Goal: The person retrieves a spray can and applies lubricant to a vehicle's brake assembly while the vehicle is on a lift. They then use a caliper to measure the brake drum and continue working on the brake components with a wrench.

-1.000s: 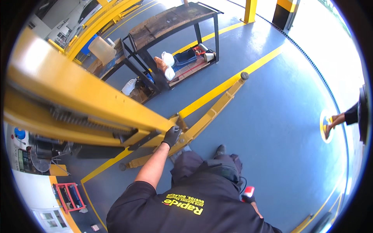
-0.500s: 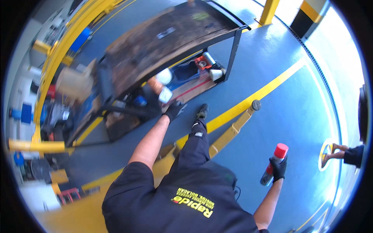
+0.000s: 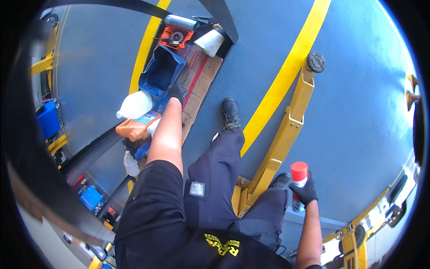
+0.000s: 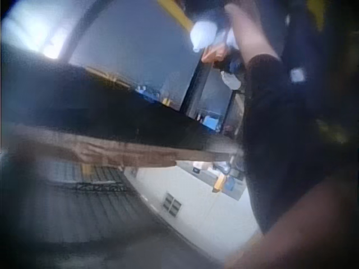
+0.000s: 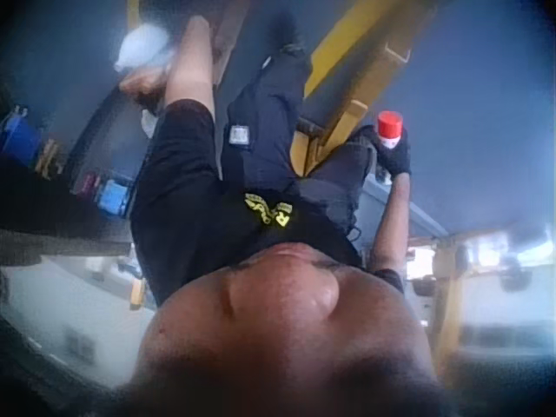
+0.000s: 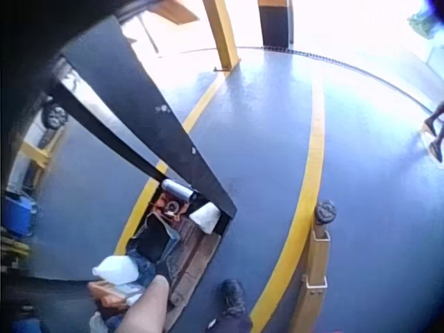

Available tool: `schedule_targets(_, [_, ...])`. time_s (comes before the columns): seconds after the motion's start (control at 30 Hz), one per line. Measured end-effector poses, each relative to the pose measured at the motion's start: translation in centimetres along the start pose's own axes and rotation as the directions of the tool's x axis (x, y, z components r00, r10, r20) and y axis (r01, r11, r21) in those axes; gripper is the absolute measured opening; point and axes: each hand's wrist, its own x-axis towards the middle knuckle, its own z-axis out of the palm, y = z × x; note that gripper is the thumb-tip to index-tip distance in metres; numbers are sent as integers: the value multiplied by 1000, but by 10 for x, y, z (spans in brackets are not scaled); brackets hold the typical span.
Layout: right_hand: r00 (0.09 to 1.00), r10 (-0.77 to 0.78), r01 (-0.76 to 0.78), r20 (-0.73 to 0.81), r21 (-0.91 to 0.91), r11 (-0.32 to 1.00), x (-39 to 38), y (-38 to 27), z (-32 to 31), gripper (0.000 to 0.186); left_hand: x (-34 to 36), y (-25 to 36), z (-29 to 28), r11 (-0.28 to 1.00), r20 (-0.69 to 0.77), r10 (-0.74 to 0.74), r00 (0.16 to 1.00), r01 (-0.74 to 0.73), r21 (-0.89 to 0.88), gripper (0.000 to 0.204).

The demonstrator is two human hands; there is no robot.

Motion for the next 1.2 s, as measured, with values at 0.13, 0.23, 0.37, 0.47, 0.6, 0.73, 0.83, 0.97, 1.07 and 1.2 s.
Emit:
schedule_targets(0.13, [977, 197, -195, -85, 30, 980, -5, 87, -5, 83, 29, 15, 12, 722, -91, -324, 942, 184, -667, 67])
schedule_targets(0.23, [956, 277, -280, -94, -19, 960, 0, 118, -13, 81, 60, 11, 5, 665, -94, -283, 954, 124, -736, 59])
schedule_targets(0.37, [949, 304, -309, -80, -64, 949, 7, 119, -23, 79, 93, 3, 4, 599, -130, -297, 946, 79, -797, 46])
schedule_targets(0.47, [970, 233, -236, -66, -47, 971, 18, 105, -18, 80, 82, -18, 5, 534, -102, -224, 969, 35, -845, 38])
schedule_targets(0.6, [997, 32, -35, -65, -49, 998, 22, 25, -29, 81, -12, -57, 15, 579, 22, -200, 979, 137, -803, 29])
schedule_targets(0.73, [962, -251, 223, 112, 216, 951, 1, -68, -45, 84, -129, -89, 3, 816, -41, -104, 994, 62, -574, 29])
schedule_targets(0.83, [806, -547, 495, 226, 247, 833, -35, -152, -79, 83, -202, -146, -47, 895, -82, 433, 897, -418, 155, 30])
schedule_targets(0.97, [793, -519, 378, 319, 411, 830, -106, -230, -122, 67, -400, -68, -10, 818, 97, 409, 907, -412, 402, 43])
schedule_targets(1.07, [727, -530, 330, 437, 454, 828, -137, -249, -139, 64, -509, -52, -42, 179, 436, 676, 594, -707, 684, 43])
schedule_targets(1.2, [524, -505, 131, 686, 521, 844, -140, -232, -150, 86, -673, 32, -81, 541, 227, 536, 813, -537, 647, 45])
